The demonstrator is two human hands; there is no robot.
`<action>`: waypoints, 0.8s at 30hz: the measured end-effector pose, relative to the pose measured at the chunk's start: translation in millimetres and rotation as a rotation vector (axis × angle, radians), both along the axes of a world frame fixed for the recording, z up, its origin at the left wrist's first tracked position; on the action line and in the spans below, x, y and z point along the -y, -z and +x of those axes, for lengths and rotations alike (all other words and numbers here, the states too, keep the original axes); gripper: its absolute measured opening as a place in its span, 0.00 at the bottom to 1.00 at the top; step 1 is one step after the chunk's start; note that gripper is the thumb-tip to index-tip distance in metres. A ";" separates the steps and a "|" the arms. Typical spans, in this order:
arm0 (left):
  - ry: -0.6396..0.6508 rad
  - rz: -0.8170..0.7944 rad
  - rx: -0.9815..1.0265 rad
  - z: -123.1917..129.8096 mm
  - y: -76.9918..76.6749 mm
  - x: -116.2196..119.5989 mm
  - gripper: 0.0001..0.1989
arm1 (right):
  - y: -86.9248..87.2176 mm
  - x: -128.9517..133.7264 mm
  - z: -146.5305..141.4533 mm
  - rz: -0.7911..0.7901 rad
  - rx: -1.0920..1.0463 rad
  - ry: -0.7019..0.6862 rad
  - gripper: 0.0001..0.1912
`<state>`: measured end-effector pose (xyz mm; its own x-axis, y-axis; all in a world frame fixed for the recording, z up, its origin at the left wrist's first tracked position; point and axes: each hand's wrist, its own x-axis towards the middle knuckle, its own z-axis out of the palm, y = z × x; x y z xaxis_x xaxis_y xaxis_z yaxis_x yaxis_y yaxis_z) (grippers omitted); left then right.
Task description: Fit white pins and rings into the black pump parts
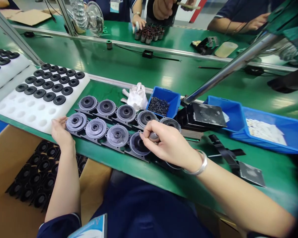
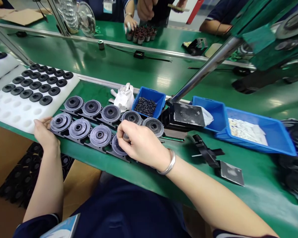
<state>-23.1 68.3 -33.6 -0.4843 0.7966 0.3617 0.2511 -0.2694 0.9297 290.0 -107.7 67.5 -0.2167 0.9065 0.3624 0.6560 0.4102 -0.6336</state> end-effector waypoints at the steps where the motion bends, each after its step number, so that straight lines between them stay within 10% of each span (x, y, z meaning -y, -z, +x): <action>1: 0.001 0.000 -0.001 0.4 -0.2 0.3 0.29 | 0.6 -0.6 -0.8 -0.019 0.018 -0.019 0.07; 8: 0.010 -0.006 0.008 1.0 -1.6 2.1 0.28 | 15.8 -1.8 -7.3 -0.108 0.027 -0.081 0.06; 17: 0.010 -0.022 0.024 -2.7 3.7 -0.4 0.30 | -42.2 -13.5 -14.9 0.098 -0.218 0.142 0.10; 24: 0.005 -0.036 0.032 -2.4 3.0 1.6 0.28 | -7.7 -51.9 -48.7 0.059 -0.143 -0.044 0.06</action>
